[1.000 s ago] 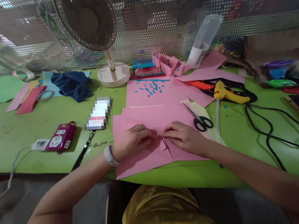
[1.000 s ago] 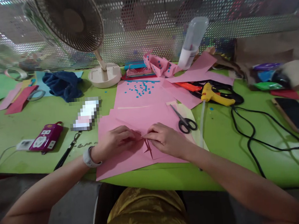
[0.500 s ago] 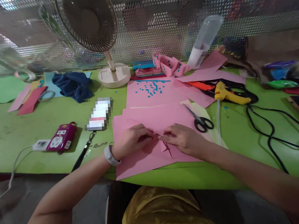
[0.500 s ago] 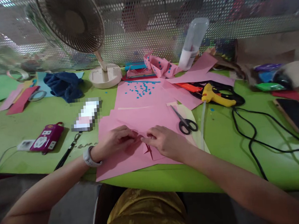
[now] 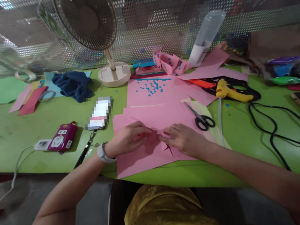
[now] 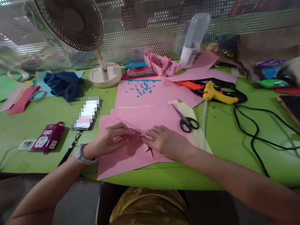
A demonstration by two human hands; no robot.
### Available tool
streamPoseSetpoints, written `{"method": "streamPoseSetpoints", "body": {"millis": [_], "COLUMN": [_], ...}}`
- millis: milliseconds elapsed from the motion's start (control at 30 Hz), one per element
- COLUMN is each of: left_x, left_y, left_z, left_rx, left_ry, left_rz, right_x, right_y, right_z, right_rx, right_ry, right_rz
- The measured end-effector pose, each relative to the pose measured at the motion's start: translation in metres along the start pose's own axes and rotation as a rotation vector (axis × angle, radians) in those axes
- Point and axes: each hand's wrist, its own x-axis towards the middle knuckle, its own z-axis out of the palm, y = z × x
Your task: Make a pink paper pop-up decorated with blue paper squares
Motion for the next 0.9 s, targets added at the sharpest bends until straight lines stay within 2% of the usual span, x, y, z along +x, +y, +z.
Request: {"method": "streamPoseSetpoints", "body": {"millis": [167, 267, 433, 900], "left_x": [-0.014, -0.023, -0.029, -0.029], "left_y": [0.016, 0.025, 0.033, 0.028], "left_z": [0.003, 0.016, 0.029, 0.031], "left_rx": [0.44, 0.574, 0.604, 0.59], "left_ry": [-0.058, -0.069, -0.054, -0.02], "left_rz": [0.018, 0.025, -0.034, -0.033], "right_x": [0.001, 0.0, 0.0, -0.001], "right_y": [0.0, 0.001, 0.0, 0.001], "right_z": [0.0, 0.002, 0.002, 0.006], "right_rx": [-0.02, -0.013, 0.001, 0.031], "right_ry": [0.007, 0.024, 0.031, 0.038], "right_rz": [-0.007, -0.016, -0.009, 0.027]}}
